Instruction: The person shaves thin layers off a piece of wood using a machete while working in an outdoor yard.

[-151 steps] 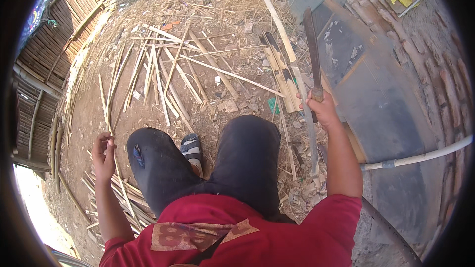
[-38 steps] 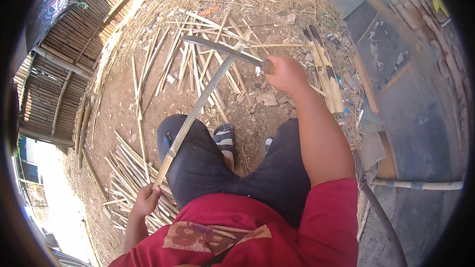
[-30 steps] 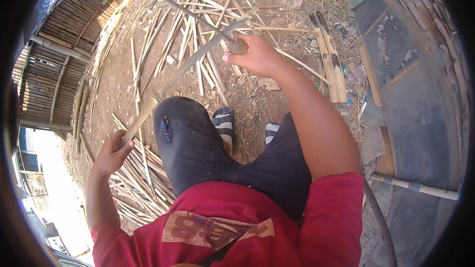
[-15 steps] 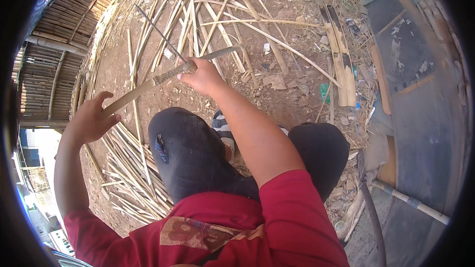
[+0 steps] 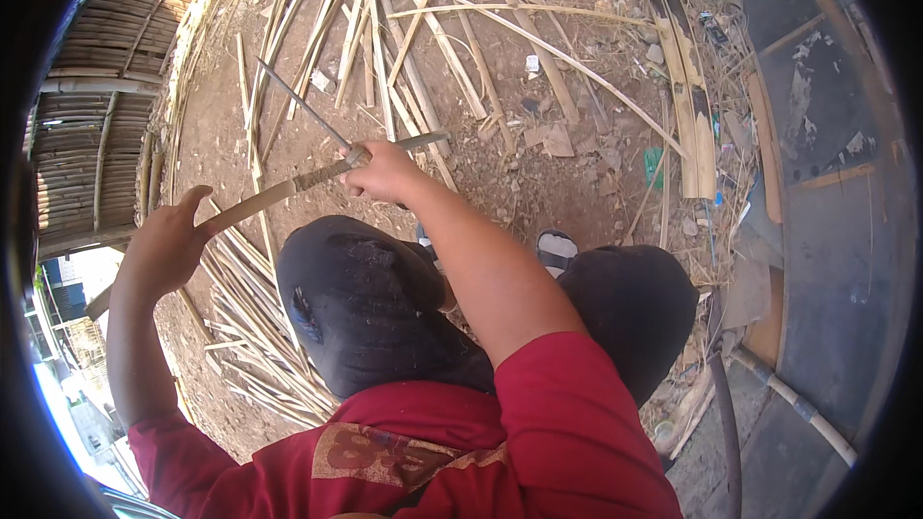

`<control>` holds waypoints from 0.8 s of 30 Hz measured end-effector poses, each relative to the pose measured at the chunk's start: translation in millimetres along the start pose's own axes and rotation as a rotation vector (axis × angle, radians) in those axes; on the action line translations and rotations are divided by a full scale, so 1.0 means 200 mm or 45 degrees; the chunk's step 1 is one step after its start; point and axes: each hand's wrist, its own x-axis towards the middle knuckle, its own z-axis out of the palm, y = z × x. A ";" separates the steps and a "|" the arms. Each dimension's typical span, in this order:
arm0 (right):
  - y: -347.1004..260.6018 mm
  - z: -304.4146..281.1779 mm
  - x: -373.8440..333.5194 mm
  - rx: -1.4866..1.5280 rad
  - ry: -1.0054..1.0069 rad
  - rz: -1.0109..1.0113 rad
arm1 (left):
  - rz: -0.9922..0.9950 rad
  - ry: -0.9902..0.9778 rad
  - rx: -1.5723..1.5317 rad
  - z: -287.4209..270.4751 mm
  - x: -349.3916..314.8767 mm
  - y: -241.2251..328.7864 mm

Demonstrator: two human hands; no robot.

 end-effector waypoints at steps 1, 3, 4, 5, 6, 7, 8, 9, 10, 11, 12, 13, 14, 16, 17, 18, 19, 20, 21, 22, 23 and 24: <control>0.02 0.01 0.03 -0.028 -0.001 -0.002 | 0.004 -0.003 0.005 0.00 0.00 0.01; 0.07 0.02 0.08 -0.115 0.025 -0.013 | 0.006 -0.008 0.013 0.02 0.00 0.02; 0.09 0.03 0.10 -0.175 0.050 -0.020 | -0.058 -0.033 0.031 0.01 -0.01 0.05; 0.12 0.03 0.12 -0.234 0.086 -0.022 | -0.110 -0.057 0.049 -0.02 -0.01 0.11; 0.15 0.03 0.13 -0.242 0.115 -0.026 | -0.161 -0.081 0.067 -0.02 -0.01 0.14; 0.15 0.04 0.14 -0.247 0.135 -0.035 | 0.082 0.242 0.163 -0.02 -0.02 0.13; 0.15 0.04 0.14 -0.253 0.159 -0.042 | 0.330 0.565 0.256 0.00 -0.06 0.12; 0.16 0.02 0.14 -0.229 0.122 -0.018 | 0.583 0.888 0.344 0.02 -0.10 0.11; 0.14 0.00 0.13 -0.205 0.086 0.004 | 0.757 0.963 0.131 0.03 -0.14 0.09; 0.11 -0.03 0.12 -0.174 0.042 0.015 | 0.922 1.029 -0.074 0.02 -0.21 0.08; 0.10 -0.04 0.11 -0.126 0.021 0.012 | 1.018 1.235 -0.186 0.09 -0.31 0.01; 0.07 -0.01 0.13 -0.096 -0.054 -0.005 | 1.027 1.448 -0.275 0.18 -0.44 -0.06; 0.05 -0.02 0.13 -0.060 -0.081 -0.007 | 0.960 1.836 -0.320 0.26 -0.46 -0.12; 0.03 -0.04 0.13 -0.111 -0.060 0.033 | 0.416 2.723 -0.466 0.36 -0.35 -0.19; 0.04 -0.03 0.17 -0.087 -0.075 0.021 | 0.070 2.913 -0.649 0.40 -0.30 -0.19; 0.06 -0.04 0.19 -0.058 -0.072 0.018 | -0.145 2.936 -0.913 0.47 -0.23 -0.18; 0.05 -0.10 0.15 -0.041 -0.073 0.106 | -0.155 2.747 -1.233 0.52 -0.10 -0.15; -0.03 -0.13 0.08 0.016 -0.110 0.105 | -0.184 2.544 -1.497 0.53 -0.01 -0.12; -0.03 -0.15 0.09 0.024 -0.134 0.098 | 0.037 2.285 -1.848 0.50 0.06 -0.09; -0.03 -0.16 0.10 0.035 -0.157 0.089 | 0.257 1.981 -2.162 0.45 0.12 -0.07; -0.03 -0.17 0.10 0.053 -0.196 0.079 | 0.493 1.794 -2.255 0.42 0.15 -0.06; -0.03 -0.17 0.10 0.071 -0.232 0.069 | 0.725 1.591 -2.331 0.39 0.18 -0.07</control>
